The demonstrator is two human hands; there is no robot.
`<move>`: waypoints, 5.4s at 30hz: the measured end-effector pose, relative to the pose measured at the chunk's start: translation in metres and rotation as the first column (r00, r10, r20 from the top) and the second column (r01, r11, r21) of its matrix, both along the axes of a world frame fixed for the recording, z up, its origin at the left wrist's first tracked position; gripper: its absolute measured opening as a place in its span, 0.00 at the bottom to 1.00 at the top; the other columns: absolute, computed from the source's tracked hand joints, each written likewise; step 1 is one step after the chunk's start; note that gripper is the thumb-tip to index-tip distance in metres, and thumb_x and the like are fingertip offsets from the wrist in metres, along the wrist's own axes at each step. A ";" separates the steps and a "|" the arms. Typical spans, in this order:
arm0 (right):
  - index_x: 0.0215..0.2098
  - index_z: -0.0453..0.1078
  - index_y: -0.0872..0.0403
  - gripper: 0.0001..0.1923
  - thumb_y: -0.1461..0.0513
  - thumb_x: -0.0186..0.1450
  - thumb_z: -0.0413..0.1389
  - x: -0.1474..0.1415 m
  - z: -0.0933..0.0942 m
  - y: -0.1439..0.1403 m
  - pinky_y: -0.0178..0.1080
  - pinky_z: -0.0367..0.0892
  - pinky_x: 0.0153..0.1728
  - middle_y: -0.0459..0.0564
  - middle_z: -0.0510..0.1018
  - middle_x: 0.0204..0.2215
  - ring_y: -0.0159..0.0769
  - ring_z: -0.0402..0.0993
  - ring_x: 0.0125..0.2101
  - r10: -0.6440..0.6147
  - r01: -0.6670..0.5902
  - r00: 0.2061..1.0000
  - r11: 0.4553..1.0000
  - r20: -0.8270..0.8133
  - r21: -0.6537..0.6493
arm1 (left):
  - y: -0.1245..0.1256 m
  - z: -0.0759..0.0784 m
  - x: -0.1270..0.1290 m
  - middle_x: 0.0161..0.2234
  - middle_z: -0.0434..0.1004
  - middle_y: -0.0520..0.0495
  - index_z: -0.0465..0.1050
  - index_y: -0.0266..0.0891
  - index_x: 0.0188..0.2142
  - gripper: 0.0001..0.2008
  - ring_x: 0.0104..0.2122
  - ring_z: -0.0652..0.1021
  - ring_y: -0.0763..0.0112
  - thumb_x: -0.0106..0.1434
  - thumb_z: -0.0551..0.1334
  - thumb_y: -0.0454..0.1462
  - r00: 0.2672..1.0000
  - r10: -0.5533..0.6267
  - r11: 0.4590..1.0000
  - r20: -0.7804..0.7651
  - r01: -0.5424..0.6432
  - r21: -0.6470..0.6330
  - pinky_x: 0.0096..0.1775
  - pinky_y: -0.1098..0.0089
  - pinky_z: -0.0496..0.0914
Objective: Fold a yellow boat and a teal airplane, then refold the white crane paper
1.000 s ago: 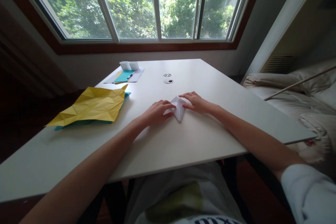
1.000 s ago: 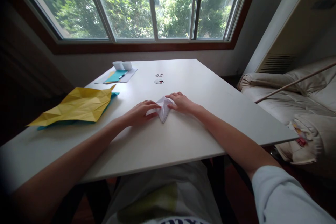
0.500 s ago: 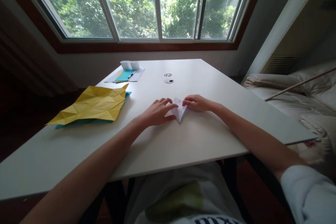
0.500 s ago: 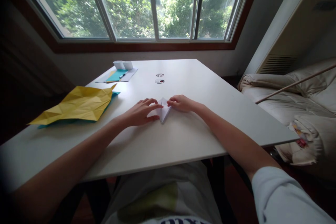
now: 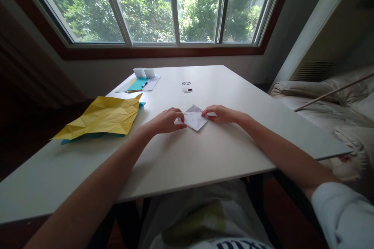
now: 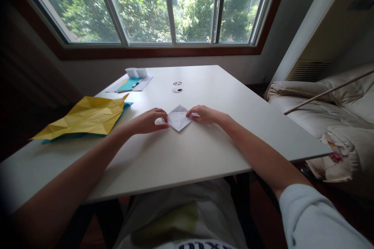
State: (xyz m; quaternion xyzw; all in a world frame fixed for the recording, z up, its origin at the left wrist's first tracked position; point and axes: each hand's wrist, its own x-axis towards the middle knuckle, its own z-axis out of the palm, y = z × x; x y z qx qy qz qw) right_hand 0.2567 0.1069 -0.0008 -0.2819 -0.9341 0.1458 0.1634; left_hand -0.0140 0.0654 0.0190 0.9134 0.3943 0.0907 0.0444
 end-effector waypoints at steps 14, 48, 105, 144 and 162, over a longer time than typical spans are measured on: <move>0.44 0.71 0.54 0.20 0.52 0.59 0.55 0.001 0.004 -0.002 0.42 0.63 0.44 0.54 0.76 0.42 0.43 0.68 0.45 -0.040 0.034 0.997 0.995 0.061 0.097 | 0.011 -0.009 -0.010 0.43 0.72 0.41 0.74 0.41 0.42 0.17 0.46 0.69 0.57 0.58 0.58 0.46 0.997 0.019 1.000 0.075 -0.017 -0.026 0.46 0.61 0.65; 0.39 0.75 0.52 0.11 0.62 0.62 0.52 -0.011 0.012 -0.017 0.34 0.65 0.35 0.50 0.79 0.36 0.34 0.74 0.33 0.002 -0.014 0.997 0.988 0.078 0.153 | 0.010 -0.010 -0.009 0.41 0.74 0.43 0.74 0.42 0.41 0.15 0.46 0.70 0.58 0.58 0.58 0.45 0.997 -0.003 1.000 0.074 0.003 0.007 0.46 0.61 0.65; 0.36 0.71 0.54 0.10 0.59 0.63 0.50 -0.023 0.004 -0.020 0.33 0.60 0.32 0.51 0.77 0.34 0.35 0.71 0.34 -0.232 0.229 0.973 0.966 0.009 0.118 | 0.001 -0.009 0.007 0.32 0.74 0.49 0.74 0.42 0.34 0.12 0.31 0.73 0.68 0.59 0.53 0.43 0.965 0.200 0.976 0.170 -0.211 0.048 0.32 0.70 0.65; 0.24 0.67 0.55 0.13 0.57 0.61 0.50 -0.024 0.002 -0.011 0.32 0.54 0.25 0.45 0.69 0.20 0.29 0.62 0.23 -0.355 0.354 0.928 0.935 -0.110 -0.029 | 0.000 -0.006 0.022 0.26 0.74 0.46 0.74 0.38 0.26 0.14 0.27 0.71 0.68 0.56 0.55 0.44 0.839 0.521 0.854 0.155 -0.513 -0.091 0.27 0.72 0.59; 0.36 0.75 0.55 0.15 0.54 0.55 0.57 0.013 -0.001 0.018 0.35 0.62 0.29 0.50 0.78 0.29 0.34 0.72 0.31 -0.191 0.122 0.946 0.959 -0.263 -0.257 | 0.003 -0.008 0.013 0.25 0.73 0.46 0.72 0.37 0.24 0.14 0.26 0.71 0.67 0.56 0.55 0.44 0.818 0.553 0.833 0.162 -0.547 -0.081 0.26 0.72 0.58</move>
